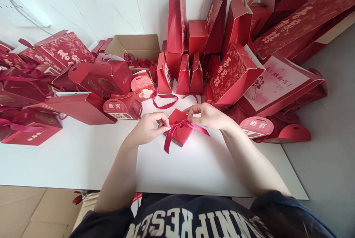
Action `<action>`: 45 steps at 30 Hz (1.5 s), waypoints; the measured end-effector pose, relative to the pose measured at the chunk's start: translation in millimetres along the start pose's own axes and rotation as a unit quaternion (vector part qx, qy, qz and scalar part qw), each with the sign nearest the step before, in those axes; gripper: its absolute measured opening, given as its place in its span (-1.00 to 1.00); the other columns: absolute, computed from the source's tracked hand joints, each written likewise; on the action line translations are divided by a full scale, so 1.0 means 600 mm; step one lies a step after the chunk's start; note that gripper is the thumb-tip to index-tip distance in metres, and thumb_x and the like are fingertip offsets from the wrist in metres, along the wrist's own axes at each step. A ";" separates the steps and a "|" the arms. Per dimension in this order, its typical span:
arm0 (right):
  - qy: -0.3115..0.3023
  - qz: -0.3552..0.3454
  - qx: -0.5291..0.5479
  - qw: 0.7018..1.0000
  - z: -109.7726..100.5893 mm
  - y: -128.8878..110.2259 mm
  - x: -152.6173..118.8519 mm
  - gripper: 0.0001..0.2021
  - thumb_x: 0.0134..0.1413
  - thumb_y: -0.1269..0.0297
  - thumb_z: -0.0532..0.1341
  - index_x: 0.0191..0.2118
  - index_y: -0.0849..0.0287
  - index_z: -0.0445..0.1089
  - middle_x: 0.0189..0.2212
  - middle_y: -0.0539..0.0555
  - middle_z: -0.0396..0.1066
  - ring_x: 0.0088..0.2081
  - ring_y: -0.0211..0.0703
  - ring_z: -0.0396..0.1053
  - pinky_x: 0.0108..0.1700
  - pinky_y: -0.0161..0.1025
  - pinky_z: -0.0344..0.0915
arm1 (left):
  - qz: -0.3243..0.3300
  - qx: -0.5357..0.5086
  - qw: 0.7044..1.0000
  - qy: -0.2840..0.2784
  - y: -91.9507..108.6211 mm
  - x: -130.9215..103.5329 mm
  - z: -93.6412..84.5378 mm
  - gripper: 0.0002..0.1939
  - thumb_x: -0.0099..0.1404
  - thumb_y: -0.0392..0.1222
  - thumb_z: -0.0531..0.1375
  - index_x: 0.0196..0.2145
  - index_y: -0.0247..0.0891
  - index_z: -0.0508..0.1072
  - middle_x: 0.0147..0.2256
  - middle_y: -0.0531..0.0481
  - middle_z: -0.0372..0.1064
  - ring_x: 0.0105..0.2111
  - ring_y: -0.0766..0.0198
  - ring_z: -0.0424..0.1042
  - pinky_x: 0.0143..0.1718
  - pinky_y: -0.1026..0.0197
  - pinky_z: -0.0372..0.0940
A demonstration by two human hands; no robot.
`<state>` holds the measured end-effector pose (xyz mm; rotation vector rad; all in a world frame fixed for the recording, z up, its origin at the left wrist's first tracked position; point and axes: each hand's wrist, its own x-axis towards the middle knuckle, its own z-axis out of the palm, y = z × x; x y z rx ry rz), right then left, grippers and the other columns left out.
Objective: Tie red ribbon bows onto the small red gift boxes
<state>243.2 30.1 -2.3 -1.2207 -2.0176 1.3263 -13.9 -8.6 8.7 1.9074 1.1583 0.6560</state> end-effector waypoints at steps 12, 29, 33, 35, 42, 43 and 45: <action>0.001 -0.049 0.018 0.999 -0.019 -0.010 -0.012 -0.76 0.20 0.15 0.16 -0.12 0.12 0.48 -0.12 0.09 0.49 -0.13 -0.09 0.45 -0.03 -0.13 0.35 | 0.026 0.082 0.996 -0.039 -0.002 0.000 -0.004 -0.86 0.23 -0.15 0.25 -0.35 -0.21 0.35 -0.25 0.01 0.31 -0.30 0.27 0.33 -0.24 0.22 0.28; 0.014 -0.101 -0.034 0.994 0.000 -0.016 -0.009 -0.78 0.24 0.13 0.14 -0.19 0.12 0.46 -0.10 0.10 0.48 -0.05 -0.03 0.42 0.00 -0.11 0.31 | 0.122 0.184 0.963 0.157 -0.003 0.001 0.014 -0.90 0.34 -0.31 0.11 -0.28 -0.20 0.42 -0.29 0.01 0.43 -0.28 0.27 0.39 -0.18 0.19 0.31; 0.033 -0.178 -0.078 0.980 0.014 -0.020 -0.007 -0.89 0.24 0.24 0.18 -0.22 0.11 0.43 -0.03 0.12 0.43 0.03 -0.03 0.36 0.11 -0.08 0.23 | 0.077 0.166 0.981 0.058 0.006 -0.006 0.001 -0.94 0.30 -0.21 0.15 -0.33 -0.20 0.40 -0.31 0.01 0.37 -0.28 0.25 0.36 -0.23 0.22 0.30; 0.014 -0.196 -0.089 0.976 0.018 -0.020 -0.007 -0.92 0.22 0.27 0.20 -0.20 0.11 0.42 -0.05 0.12 0.43 0.02 -0.03 0.36 0.11 -0.07 0.23 | 0.036 0.155 0.987 0.017 0.007 -0.009 -0.009 -0.88 0.26 -0.11 0.20 -0.30 -0.20 0.38 -0.29 0.02 0.38 -0.25 0.23 0.37 -0.24 0.22 0.30; 0.007 -0.180 -0.107 0.978 0.011 -0.015 -0.005 -0.95 0.21 0.35 0.20 -0.22 0.12 0.40 -0.03 0.11 0.43 0.03 -0.04 0.36 0.09 -0.09 0.23 | -0.131 0.053 0.975 -0.173 0.003 -0.016 -0.035 -0.66 0.28 0.10 0.16 -0.45 -0.24 0.44 -0.47 0.05 0.45 -0.45 0.29 0.40 -0.41 0.27 0.25; 0.005 -0.178 -0.105 0.978 0.011 -0.015 -0.005 -0.95 0.22 0.36 0.19 -0.23 0.12 0.41 -0.03 0.11 0.44 0.02 -0.04 0.37 0.08 -0.10 0.24 | -0.130 0.046 0.975 -0.172 0.004 -0.017 -0.038 -0.66 0.29 0.07 0.16 -0.46 -0.24 0.44 -0.47 0.05 0.46 -0.44 0.29 0.41 -0.40 0.27 0.25; 0.000 -0.175 -0.103 0.979 0.010 -0.015 -0.006 -0.94 0.22 0.36 0.18 -0.25 0.12 0.41 -0.05 0.10 0.45 -0.01 -0.05 0.39 0.06 -0.11 0.25 | -0.130 0.030 0.982 -0.136 0.007 -0.019 -0.043 -0.72 0.30 0.02 0.15 -0.41 -0.22 0.45 -0.44 0.06 0.49 -0.39 0.28 0.45 -0.37 0.28 0.26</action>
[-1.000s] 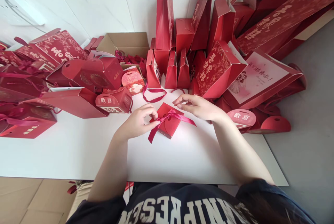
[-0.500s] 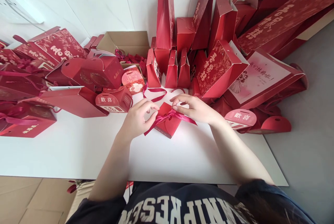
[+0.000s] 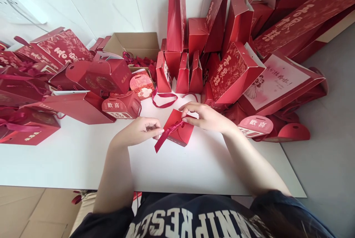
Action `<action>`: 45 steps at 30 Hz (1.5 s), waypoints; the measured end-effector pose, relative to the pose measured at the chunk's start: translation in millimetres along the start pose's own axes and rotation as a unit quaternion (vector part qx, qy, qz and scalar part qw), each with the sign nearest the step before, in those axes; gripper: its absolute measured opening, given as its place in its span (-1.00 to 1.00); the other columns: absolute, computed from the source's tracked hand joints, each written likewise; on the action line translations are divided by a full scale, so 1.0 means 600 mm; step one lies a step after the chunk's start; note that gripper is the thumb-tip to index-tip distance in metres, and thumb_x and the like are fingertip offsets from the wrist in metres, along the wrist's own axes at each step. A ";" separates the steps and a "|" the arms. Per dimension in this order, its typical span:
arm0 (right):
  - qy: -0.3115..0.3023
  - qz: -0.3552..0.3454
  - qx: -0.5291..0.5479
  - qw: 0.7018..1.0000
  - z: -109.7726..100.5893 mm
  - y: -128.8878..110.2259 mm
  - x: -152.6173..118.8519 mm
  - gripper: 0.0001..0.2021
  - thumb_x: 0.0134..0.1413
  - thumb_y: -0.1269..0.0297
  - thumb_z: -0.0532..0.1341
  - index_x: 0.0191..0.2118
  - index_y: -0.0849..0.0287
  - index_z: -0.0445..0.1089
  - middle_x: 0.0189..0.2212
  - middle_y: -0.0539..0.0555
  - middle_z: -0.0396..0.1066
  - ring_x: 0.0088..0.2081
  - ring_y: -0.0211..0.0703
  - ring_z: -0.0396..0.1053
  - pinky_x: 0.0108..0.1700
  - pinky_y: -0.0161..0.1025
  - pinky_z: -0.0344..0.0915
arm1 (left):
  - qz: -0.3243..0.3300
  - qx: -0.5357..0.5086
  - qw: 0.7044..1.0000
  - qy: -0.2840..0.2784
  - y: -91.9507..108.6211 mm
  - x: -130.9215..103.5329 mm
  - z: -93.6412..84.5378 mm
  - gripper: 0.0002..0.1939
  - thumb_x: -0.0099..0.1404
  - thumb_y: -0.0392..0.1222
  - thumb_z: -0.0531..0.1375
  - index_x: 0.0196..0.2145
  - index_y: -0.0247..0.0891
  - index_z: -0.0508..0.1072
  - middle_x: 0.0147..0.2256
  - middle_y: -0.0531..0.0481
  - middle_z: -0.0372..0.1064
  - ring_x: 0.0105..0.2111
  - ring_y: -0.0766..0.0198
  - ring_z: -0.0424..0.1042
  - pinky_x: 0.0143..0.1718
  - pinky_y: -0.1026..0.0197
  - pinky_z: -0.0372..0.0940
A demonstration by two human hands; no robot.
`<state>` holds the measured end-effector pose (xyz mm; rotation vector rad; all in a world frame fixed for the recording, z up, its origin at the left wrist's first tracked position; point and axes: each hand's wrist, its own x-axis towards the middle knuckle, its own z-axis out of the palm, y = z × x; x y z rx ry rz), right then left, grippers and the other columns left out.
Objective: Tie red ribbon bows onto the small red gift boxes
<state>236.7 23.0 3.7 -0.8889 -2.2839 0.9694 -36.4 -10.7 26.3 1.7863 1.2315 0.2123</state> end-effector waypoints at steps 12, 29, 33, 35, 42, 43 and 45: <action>-0.004 0.016 0.008 1.000 -0.008 -0.006 -0.002 -0.93 0.23 0.36 0.17 -0.25 0.13 0.42 -0.12 0.08 0.48 -0.07 -0.08 0.41 0.01 -0.15 0.26 | -0.049 0.017 0.996 -0.072 -0.011 -0.002 -0.005 -0.62 0.20 0.12 0.23 -0.56 -0.23 0.50 -0.67 0.11 0.26 -0.67 0.40 0.21 -0.63 0.32 0.06; 0.052 -0.059 0.006 0.997 0.025 -0.018 0.008 -0.65 0.14 0.19 0.31 0.04 0.05 0.39 0.18 0.14 0.29 0.23 0.03 0.20 0.26 0.03 0.12 | 0.259 0.041 0.898 0.353 0.010 0.037 0.058 -0.84 0.33 -0.16 0.20 -0.22 -0.04 0.61 -0.11 0.00 0.52 -0.08 0.16 0.45 -0.06 0.06 0.39; 0.097 -0.058 0.031 0.993 0.050 -0.026 0.017 -0.90 0.23 0.25 0.22 -0.20 0.11 0.45 -0.08 0.13 0.45 -0.03 -0.05 0.39 0.07 -0.09 0.29 | 0.219 0.028 0.910 0.352 0.013 0.040 0.063 -0.81 0.35 -0.13 0.16 -0.14 -0.11 0.54 -0.10 -0.06 0.43 -0.11 0.17 0.42 -0.14 0.10 0.36; 0.124 -0.031 0.043 0.991 0.053 -0.029 0.018 -0.88 0.26 0.30 0.17 -0.29 0.13 0.42 -0.21 0.11 0.45 -0.16 -0.10 0.41 -0.03 -0.15 0.32 | 0.167 0.021 0.923 0.347 0.014 0.040 0.064 -0.80 0.32 -0.11 0.18 -0.12 -0.16 0.46 -0.15 -0.04 0.41 -0.18 0.21 0.40 -0.17 0.13 0.32; 0.144 0.036 0.081 0.986 0.042 -0.035 0.011 -0.95 0.17 0.35 0.17 -0.33 0.14 0.29 -0.36 -0.01 0.40 -0.32 -0.20 0.34 -0.19 -0.26 0.27 | 0.130 0.056 0.966 0.218 0.015 0.040 0.064 -0.87 0.30 -0.12 0.19 -0.37 -0.21 0.40 -0.28 0.01 0.33 -0.21 0.23 0.35 -0.10 0.16 0.26; 0.146 0.036 0.080 0.985 0.039 -0.035 0.011 -0.95 0.16 0.36 0.17 -0.34 0.14 0.28 -0.36 -0.02 0.38 -0.33 -0.21 0.33 -0.20 -0.27 0.26 | 0.135 0.058 0.966 0.213 0.015 0.040 0.063 -0.86 0.31 -0.13 0.18 -0.38 -0.22 0.39 -0.28 0.00 0.31 -0.22 0.23 0.35 -0.10 0.16 0.27; 0.147 0.034 0.076 0.986 0.032 -0.034 0.009 -0.94 0.13 0.39 0.17 -0.36 0.15 0.28 -0.37 -0.02 0.36 -0.31 -0.21 0.31 -0.19 -0.27 0.24 | 0.143 0.064 0.967 0.199 0.015 0.038 0.061 -0.86 0.31 -0.15 0.18 -0.39 -0.22 0.39 -0.28 0.00 0.28 -0.23 0.24 0.35 -0.08 0.16 0.27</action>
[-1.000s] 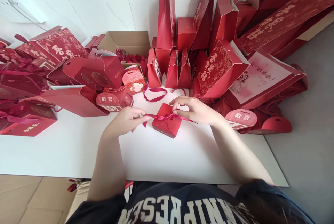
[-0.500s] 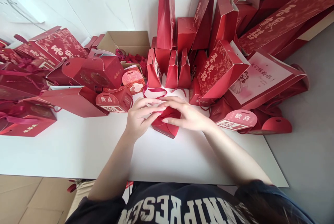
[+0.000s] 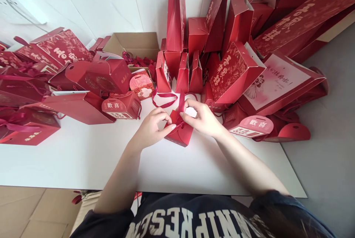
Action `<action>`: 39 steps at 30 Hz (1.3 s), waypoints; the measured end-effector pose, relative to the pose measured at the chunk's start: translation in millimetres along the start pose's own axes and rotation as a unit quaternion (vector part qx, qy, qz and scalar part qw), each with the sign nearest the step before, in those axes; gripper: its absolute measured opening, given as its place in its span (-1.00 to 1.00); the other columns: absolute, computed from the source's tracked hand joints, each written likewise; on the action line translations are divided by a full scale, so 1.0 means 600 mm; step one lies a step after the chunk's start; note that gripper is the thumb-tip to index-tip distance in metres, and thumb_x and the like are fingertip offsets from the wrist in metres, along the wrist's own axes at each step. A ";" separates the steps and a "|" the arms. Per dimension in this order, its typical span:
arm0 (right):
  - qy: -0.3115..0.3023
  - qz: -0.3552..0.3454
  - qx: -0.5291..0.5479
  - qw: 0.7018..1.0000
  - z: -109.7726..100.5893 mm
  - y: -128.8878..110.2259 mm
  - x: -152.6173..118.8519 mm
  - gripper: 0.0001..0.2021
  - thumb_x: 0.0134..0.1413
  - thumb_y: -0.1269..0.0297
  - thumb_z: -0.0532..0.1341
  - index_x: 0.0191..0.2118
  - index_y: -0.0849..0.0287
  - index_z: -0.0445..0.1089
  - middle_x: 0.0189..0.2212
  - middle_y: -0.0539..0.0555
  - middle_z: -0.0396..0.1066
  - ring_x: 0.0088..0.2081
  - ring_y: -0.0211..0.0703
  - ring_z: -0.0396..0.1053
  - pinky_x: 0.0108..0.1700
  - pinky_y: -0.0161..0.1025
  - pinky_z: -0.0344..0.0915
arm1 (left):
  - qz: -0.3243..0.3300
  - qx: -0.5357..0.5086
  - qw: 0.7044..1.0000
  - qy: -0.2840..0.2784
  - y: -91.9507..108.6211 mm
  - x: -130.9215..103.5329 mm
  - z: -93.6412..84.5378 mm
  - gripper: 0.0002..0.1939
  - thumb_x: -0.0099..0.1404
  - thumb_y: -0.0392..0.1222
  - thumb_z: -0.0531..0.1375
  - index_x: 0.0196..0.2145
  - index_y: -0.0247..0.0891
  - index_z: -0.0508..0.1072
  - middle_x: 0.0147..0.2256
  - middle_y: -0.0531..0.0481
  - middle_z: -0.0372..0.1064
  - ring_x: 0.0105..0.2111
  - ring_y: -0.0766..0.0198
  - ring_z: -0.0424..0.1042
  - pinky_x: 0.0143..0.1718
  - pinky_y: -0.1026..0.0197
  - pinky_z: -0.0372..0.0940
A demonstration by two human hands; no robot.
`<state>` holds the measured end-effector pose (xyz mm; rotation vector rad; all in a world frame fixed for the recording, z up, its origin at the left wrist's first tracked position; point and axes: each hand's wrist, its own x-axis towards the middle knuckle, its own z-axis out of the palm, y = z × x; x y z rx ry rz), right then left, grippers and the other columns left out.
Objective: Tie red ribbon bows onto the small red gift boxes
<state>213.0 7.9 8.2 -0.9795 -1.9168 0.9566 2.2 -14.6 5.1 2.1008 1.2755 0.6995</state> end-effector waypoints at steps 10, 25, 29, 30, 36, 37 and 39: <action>-0.214 -0.050 0.036 0.975 -0.064 -0.010 -0.006 -0.96 0.08 0.41 0.19 -0.37 0.16 0.35 -0.42 -0.02 0.37 -0.39 -0.25 0.26 -0.32 -0.30 0.24 | -0.014 -0.010 1.000 -0.008 -0.009 -0.001 -0.002 -0.91 0.27 -0.21 0.19 -0.40 -0.22 0.37 -0.26 0.01 0.30 -0.23 0.24 0.35 -0.10 0.17 0.27; -0.376 -0.051 -0.013 0.925 -0.079 -0.032 -0.016 -0.84 0.16 0.39 0.21 -0.19 0.09 0.53 -0.30 -0.02 0.56 -0.38 -0.26 0.42 -0.31 -0.32 0.29 | 0.049 -0.028 0.998 -0.034 -0.006 0.001 -0.016 -0.87 0.27 -0.25 0.17 -0.20 -0.19 0.32 -0.19 -0.05 0.32 -0.15 0.19 0.32 -0.02 0.10 0.28; -0.204 -0.038 -0.028 0.978 -0.081 -0.011 -0.005 -0.83 0.24 0.31 0.16 -0.17 0.11 0.51 -0.25 0.04 0.54 -0.26 -0.18 0.43 -0.23 -0.26 0.29 | 0.045 -0.003 0.998 -0.048 -0.009 0.000 -0.018 -0.88 0.24 -0.24 0.20 -0.24 -0.18 0.35 -0.12 -0.07 0.31 -0.02 0.12 0.31 0.10 0.03 0.22; -0.174 -0.046 -0.031 0.983 -0.078 -0.004 -0.002 -0.82 0.26 0.33 0.14 -0.16 0.11 0.51 -0.24 0.05 0.53 -0.23 -0.16 0.42 -0.21 -0.25 0.30 | 0.043 -0.003 0.998 -0.050 -0.010 0.000 -0.018 -0.89 0.23 -0.26 0.20 -0.25 -0.18 0.35 -0.09 -0.08 0.30 0.02 0.11 0.29 0.14 0.02 0.20; -0.162 -0.086 -0.043 0.982 -0.057 0.023 0.005 -0.86 0.20 0.38 0.20 -0.17 0.09 0.50 -0.14 0.10 0.41 -0.08 -0.09 0.35 0.02 -0.14 0.28 | 0.024 -0.015 0.998 -0.057 -0.011 -0.003 -0.013 -0.90 0.23 -0.32 0.18 -0.29 -0.17 0.36 0.09 -0.07 0.21 0.18 0.11 0.21 0.26 0.00 0.08; -0.165 -0.088 -0.046 0.981 -0.056 0.025 0.005 -0.86 0.19 0.38 0.21 -0.17 0.09 0.49 -0.14 0.10 0.40 -0.07 -0.09 0.34 0.03 -0.13 0.27 | 0.026 -0.013 0.998 -0.057 -0.010 -0.003 -0.012 -0.90 0.23 -0.33 0.17 -0.30 -0.17 0.36 0.11 -0.07 0.21 0.19 0.10 0.21 0.26 -0.01 0.08; -0.170 -0.086 -0.058 0.980 -0.055 0.025 0.004 -0.85 0.20 0.39 0.19 -0.16 0.10 0.48 -0.17 0.10 0.41 -0.10 -0.08 0.34 0.00 -0.13 0.28 | 0.031 -0.008 0.998 -0.055 -0.008 -0.003 -0.012 -0.87 0.22 -0.36 0.16 -0.29 -0.17 0.36 0.12 -0.08 0.21 0.20 0.09 0.20 0.25 -0.01 0.10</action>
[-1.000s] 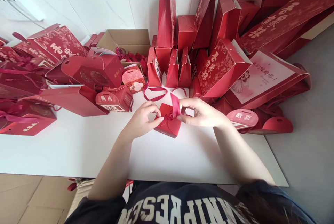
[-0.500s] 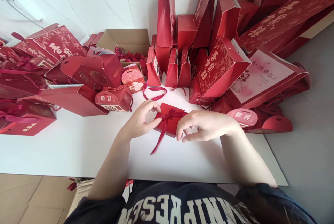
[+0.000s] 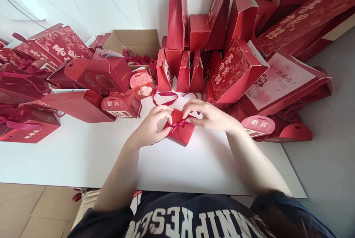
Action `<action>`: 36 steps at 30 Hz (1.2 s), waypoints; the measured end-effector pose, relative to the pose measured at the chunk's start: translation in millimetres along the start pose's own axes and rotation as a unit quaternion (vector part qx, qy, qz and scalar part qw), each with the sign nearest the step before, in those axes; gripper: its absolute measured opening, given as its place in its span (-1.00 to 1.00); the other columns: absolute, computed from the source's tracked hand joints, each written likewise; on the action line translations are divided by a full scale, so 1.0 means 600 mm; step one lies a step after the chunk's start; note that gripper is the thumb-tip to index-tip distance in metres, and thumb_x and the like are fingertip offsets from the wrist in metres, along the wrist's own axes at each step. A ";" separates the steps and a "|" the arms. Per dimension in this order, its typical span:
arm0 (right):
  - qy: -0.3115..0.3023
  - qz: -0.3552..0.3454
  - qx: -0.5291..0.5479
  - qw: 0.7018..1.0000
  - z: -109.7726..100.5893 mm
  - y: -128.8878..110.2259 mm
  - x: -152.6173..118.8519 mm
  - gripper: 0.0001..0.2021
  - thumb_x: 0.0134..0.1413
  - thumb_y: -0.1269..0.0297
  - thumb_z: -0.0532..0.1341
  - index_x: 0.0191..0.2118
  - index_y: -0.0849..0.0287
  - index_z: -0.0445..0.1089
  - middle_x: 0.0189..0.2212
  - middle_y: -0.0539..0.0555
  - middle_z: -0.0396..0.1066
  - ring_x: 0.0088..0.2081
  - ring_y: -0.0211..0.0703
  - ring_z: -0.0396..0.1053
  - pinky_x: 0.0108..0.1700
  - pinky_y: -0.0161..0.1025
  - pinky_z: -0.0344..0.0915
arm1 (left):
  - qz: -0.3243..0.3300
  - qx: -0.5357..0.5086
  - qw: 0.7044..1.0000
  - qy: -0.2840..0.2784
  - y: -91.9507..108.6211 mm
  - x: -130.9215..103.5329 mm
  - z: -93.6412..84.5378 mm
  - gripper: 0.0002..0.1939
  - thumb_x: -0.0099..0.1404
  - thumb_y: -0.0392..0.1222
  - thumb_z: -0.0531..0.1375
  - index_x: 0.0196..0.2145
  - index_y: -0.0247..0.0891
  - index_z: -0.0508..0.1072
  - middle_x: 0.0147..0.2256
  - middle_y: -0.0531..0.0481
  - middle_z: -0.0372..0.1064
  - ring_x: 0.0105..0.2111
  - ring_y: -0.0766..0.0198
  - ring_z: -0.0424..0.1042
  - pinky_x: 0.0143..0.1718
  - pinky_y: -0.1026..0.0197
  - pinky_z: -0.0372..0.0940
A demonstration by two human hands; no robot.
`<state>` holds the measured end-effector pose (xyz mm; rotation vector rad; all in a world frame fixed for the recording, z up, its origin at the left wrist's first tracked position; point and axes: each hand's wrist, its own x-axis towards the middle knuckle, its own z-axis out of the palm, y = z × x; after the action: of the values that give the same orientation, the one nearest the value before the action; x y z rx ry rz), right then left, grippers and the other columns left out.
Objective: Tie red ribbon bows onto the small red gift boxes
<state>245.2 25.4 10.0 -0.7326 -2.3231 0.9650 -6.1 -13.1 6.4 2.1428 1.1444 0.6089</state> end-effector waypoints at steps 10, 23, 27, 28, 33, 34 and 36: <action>-0.011 0.010 0.008 1.000 0.008 0.001 0.003 -0.85 0.22 0.40 0.16 -0.14 0.13 0.45 -0.27 0.04 0.48 -0.29 -0.17 0.36 -0.18 -0.23 0.26 | 0.001 0.045 0.998 0.043 0.006 0.003 0.021 -0.88 0.24 -0.34 0.15 -0.27 -0.18 0.32 0.08 -0.08 0.24 0.18 0.10 0.22 0.15 0.02 0.19; -0.024 0.022 -0.058 0.998 0.005 -0.005 -0.001 -0.94 0.16 0.44 0.20 -0.27 0.16 0.38 -0.35 0.02 0.37 -0.34 -0.20 0.28 -0.25 -0.28 0.19 | 0.013 0.007 0.987 0.159 0.006 0.011 0.046 -0.83 0.25 -0.43 0.11 -0.32 -0.19 0.39 -0.09 -0.02 0.38 0.03 0.17 0.35 0.10 0.06 0.23; -0.054 0.060 -0.031 0.996 0.002 -0.014 -0.002 -0.92 0.24 0.39 0.13 -0.29 0.15 0.35 -0.48 -0.04 0.35 -0.45 -0.27 0.24 -0.34 -0.32 0.15 | 0.031 -0.014 0.985 0.169 0.005 0.013 0.049 -0.81 0.20 -0.47 0.12 -0.32 -0.20 0.39 -0.13 -0.01 0.40 -0.03 0.19 0.38 0.03 0.10 0.27; -0.061 0.069 -0.014 0.996 0.001 -0.017 -0.003 -0.91 0.25 0.36 0.12 -0.28 0.16 0.35 -0.50 -0.06 0.35 -0.47 -0.28 0.24 -0.36 -0.33 0.15 | 0.041 -0.016 0.984 0.171 0.004 0.013 0.049 -0.80 0.19 -0.48 0.13 -0.32 -0.20 0.39 -0.15 -0.01 0.41 -0.05 0.19 0.39 0.01 0.10 0.28; -0.087 0.122 0.053 0.987 -0.004 -0.026 -0.005 -0.86 0.29 0.26 0.09 -0.27 0.16 0.34 -0.51 -0.05 0.41 -0.48 -0.29 0.32 -0.35 -0.35 0.20 | 0.082 0.002 0.974 0.212 0.001 0.013 0.053 -0.83 0.22 -0.44 0.16 -0.30 -0.20 0.41 -0.28 0.03 0.47 -0.22 0.21 0.42 -0.07 0.08 0.29; -0.089 0.135 0.048 0.986 -0.004 -0.026 -0.005 -0.85 0.28 0.23 0.11 -0.28 0.16 0.34 -0.52 -0.05 0.42 -0.49 -0.29 0.32 -0.36 -0.35 0.19 | 0.081 0.012 0.973 0.215 0.001 0.014 0.054 -0.84 0.22 -0.43 0.16 -0.30 -0.20 0.41 -0.31 0.04 0.47 -0.25 0.21 0.42 -0.09 0.08 0.29; -0.091 0.153 0.024 0.984 -0.004 -0.025 -0.005 -0.85 0.23 0.21 0.17 -0.31 0.16 0.36 -0.55 -0.06 0.41 -0.52 -0.30 0.28 -0.40 -0.35 0.16 | 0.078 0.024 0.974 0.213 0.000 0.015 0.057 -0.84 0.21 -0.44 0.16 -0.32 -0.20 0.41 -0.35 0.05 0.45 -0.28 0.22 0.40 -0.12 0.09 0.29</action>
<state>244.8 15.6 22.2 -1.0437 -2.3743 1.2644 20.8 -16.1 -16.4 2.2189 1.2234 1.1669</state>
